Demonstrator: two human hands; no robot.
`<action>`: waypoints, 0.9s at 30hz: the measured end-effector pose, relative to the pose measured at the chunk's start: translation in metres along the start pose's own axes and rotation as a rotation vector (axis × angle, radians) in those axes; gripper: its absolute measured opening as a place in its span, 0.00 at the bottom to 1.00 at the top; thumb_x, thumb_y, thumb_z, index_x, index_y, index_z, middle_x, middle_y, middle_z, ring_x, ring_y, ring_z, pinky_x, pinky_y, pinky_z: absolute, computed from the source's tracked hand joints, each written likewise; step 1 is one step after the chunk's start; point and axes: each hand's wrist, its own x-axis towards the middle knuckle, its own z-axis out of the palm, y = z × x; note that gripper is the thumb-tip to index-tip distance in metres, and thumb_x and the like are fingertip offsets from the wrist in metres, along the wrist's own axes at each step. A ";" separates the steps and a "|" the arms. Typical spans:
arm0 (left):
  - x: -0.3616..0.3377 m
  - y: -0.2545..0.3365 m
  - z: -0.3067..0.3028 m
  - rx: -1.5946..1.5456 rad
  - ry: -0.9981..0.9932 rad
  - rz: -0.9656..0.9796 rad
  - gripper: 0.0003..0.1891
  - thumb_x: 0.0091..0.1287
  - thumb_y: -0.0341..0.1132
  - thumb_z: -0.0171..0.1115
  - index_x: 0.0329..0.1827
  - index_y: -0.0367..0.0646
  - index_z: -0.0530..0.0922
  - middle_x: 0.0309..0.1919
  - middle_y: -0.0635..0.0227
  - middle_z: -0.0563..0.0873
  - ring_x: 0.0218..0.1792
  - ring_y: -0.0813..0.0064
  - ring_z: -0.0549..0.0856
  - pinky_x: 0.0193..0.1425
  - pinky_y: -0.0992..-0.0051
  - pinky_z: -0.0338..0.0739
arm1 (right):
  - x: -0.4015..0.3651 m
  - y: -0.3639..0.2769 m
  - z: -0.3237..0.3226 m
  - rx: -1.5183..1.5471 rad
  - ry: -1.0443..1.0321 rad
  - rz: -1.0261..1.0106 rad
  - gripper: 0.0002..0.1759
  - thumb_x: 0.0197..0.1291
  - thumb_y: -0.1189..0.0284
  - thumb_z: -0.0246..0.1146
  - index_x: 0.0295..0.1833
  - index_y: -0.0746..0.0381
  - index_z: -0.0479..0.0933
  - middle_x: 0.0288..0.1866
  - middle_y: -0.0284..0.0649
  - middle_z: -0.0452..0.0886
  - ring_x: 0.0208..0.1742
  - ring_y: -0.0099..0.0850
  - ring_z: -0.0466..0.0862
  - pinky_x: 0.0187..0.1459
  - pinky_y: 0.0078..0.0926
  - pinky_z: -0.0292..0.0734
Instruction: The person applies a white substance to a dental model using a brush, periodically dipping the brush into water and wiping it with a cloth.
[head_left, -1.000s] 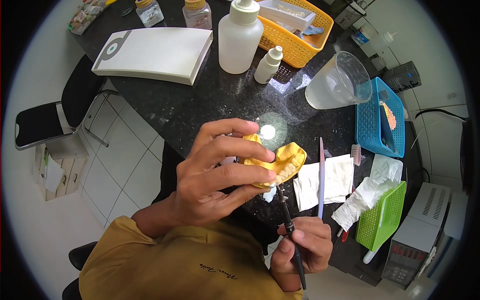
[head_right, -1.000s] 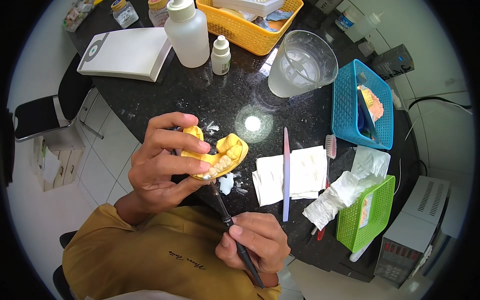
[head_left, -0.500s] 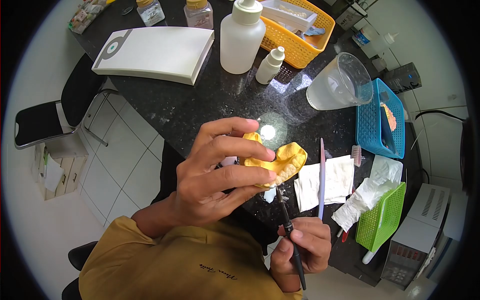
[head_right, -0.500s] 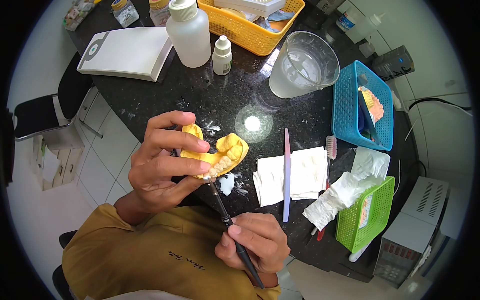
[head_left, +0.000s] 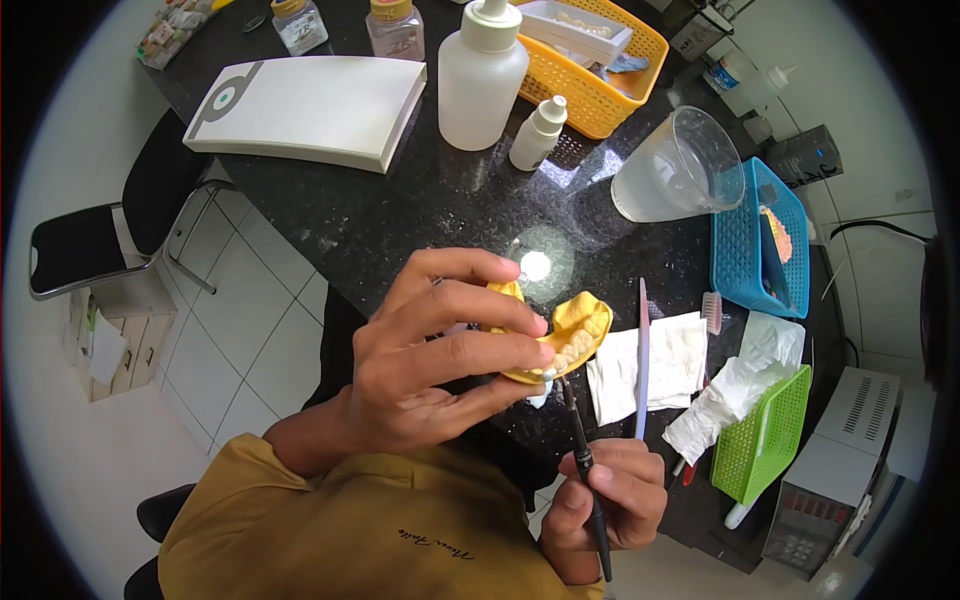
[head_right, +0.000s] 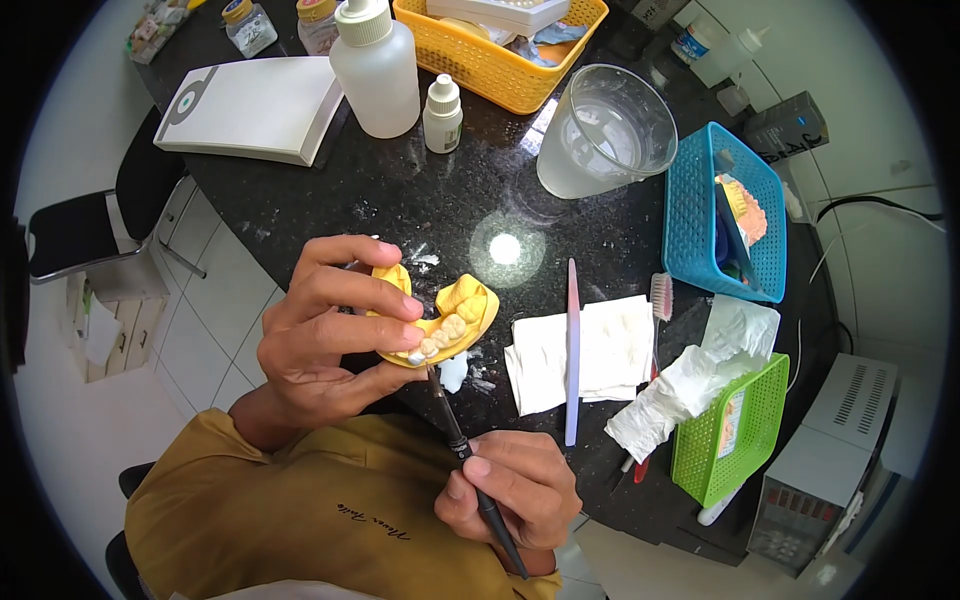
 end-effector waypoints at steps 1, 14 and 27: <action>0.001 0.000 -0.001 0.011 -0.020 0.005 0.20 0.46 0.28 0.82 0.42 0.46 0.85 0.42 0.67 0.87 0.55 0.58 0.80 0.52 0.68 0.79 | 0.000 0.000 0.001 0.006 0.002 -0.004 0.15 0.47 0.79 0.72 0.42 0.67 0.81 0.29 0.43 0.82 0.25 0.33 0.83 0.28 0.24 0.81; 0.002 0.001 0.000 0.018 -0.039 0.025 0.21 0.44 0.32 0.83 0.43 0.44 0.86 0.40 0.68 0.88 0.51 0.61 0.83 0.48 0.69 0.81 | 0.001 -0.001 0.000 0.025 0.013 0.003 0.15 0.47 0.80 0.72 0.42 0.67 0.81 0.29 0.44 0.82 0.26 0.34 0.84 0.28 0.24 0.80; 0.003 -0.001 0.000 0.036 -0.033 0.066 0.21 0.45 0.32 0.83 0.43 0.42 0.85 0.39 0.67 0.88 0.50 0.60 0.83 0.50 0.68 0.81 | 0.003 -0.003 -0.003 -0.019 -0.066 0.023 0.15 0.47 0.80 0.72 0.43 0.66 0.80 0.31 0.43 0.82 0.27 0.33 0.83 0.29 0.24 0.80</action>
